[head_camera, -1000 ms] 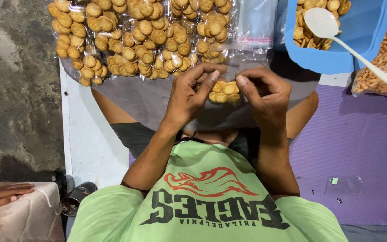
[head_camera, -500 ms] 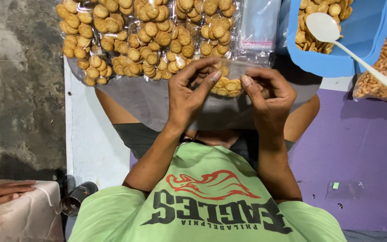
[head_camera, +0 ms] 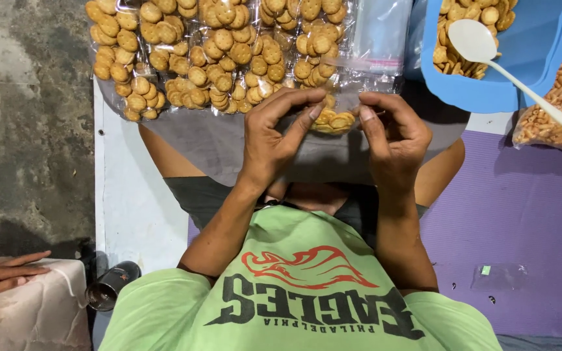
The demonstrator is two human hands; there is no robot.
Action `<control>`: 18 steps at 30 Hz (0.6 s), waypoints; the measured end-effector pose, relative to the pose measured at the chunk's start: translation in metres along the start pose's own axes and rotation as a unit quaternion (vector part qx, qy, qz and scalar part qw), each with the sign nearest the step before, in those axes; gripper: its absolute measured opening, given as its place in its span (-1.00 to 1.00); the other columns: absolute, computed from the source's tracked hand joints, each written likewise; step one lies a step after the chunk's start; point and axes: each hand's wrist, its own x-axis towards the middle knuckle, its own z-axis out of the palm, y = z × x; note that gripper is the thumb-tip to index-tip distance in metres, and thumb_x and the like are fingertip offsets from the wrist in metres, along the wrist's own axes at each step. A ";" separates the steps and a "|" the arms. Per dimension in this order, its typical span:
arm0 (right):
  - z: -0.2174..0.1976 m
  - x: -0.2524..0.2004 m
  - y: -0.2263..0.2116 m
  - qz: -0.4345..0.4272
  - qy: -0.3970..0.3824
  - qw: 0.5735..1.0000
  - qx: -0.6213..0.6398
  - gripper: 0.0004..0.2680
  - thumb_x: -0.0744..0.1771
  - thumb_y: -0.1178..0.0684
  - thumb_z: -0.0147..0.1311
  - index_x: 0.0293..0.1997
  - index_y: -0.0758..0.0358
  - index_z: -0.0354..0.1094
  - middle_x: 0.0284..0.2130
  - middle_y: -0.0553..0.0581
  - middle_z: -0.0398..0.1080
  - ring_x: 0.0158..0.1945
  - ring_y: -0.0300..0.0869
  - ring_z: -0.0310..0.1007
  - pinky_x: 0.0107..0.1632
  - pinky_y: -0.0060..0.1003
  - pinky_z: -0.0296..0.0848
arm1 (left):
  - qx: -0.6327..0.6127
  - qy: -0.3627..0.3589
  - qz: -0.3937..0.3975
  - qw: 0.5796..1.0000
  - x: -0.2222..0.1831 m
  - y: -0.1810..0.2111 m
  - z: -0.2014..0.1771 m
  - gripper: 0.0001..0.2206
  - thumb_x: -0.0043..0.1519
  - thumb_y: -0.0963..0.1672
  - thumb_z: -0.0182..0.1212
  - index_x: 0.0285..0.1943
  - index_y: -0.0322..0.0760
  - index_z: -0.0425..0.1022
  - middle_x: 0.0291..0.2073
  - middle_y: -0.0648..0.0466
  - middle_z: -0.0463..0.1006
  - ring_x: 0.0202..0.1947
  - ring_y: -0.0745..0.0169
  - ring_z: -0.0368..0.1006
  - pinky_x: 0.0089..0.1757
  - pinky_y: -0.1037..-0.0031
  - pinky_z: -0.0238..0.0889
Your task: A person sitting on the floor packages small snacks into plastic bags, using a spoon to assist in portioning and then sealing the bags.
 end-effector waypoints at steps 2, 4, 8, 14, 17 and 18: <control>-0.004 0.001 0.001 -0.002 -0.008 1.000 0.000 -0.92 0.38 0.32 0.14 -0.07 0.58 0.47 -0.34 0.34 0.44 -0.32 -0.17 0.39 -0.27 -0.31 0.42 | 0.005 0.004 0.001 1.000 0.001 0.000 0.000 -0.86 0.28 -0.19 0.35 0.00 -0.22 0.66 -0.29 0.02 0.65 -0.21 0.22 0.61 -0.12 0.39 0.48; -0.006 0.001 0.001 -0.004 -0.015 1.000 0.000 -0.91 0.37 0.33 0.16 -0.07 0.60 0.47 -0.34 0.36 0.43 -0.32 -0.15 0.40 -0.27 -0.30 0.43 | 0.009 0.008 0.003 1.000 0.002 0.000 -0.002 -0.85 0.27 -0.18 0.37 0.00 -0.22 0.65 -0.29 0.03 0.65 -0.22 0.25 0.60 -0.12 0.41 0.48; -0.006 0.003 0.002 -0.017 -0.030 0.999 -0.006 -0.89 0.32 0.38 0.28 -0.12 0.62 0.48 -0.34 0.36 0.44 -0.28 -0.14 0.44 -0.21 -0.29 0.47 | 0.019 -0.008 0.015 1.000 0.003 0.001 -0.005 -0.84 0.27 -0.19 0.37 0.01 -0.23 0.65 -0.29 0.00 0.66 -0.22 0.17 0.62 -0.12 0.35 0.47; -0.002 0.005 -0.008 -0.057 -0.030 0.996 -0.069 -0.86 0.28 0.40 0.39 -0.16 0.60 0.52 -0.37 0.33 0.44 -0.32 -0.12 0.47 -0.24 -0.28 0.49 | 0.063 0.000 0.039 0.997 0.001 0.005 -0.006 -0.80 0.25 -0.21 0.38 0.05 -0.28 0.62 -0.32 -0.05 0.65 -0.25 0.04 0.63 -0.14 0.28 0.48; -0.004 0.005 -0.008 -0.071 -0.037 0.993 -0.092 -0.91 0.31 0.37 0.36 -0.18 0.53 0.53 -0.37 0.31 0.42 -0.31 -0.08 0.45 -0.23 -0.23 0.46 | 0.084 -0.007 0.044 0.995 0.000 0.005 -0.008 -0.86 0.26 -0.22 0.36 -0.01 -0.26 0.64 -0.31 -0.04 0.64 -0.25 -0.01 0.62 -0.14 0.27 0.47; -0.005 0.005 -0.007 -0.074 -0.044 0.991 -0.101 -0.93 0.33 0.35 0.34 -0.19 0.48 0.53 -0.35 0.30 0.40 -0.29 -0.06 0.44 -0.19 -0.19 0.45 | 0.086 -0.014 0.043 0.995 0.000 0.004 -0.009 -0.90 0.27 -0.22 0.34 -0.07 -0.23 0.67 -0.29 -0.02 0.64 -0.24 -0.02 0.61 -0.12 0.27 0.46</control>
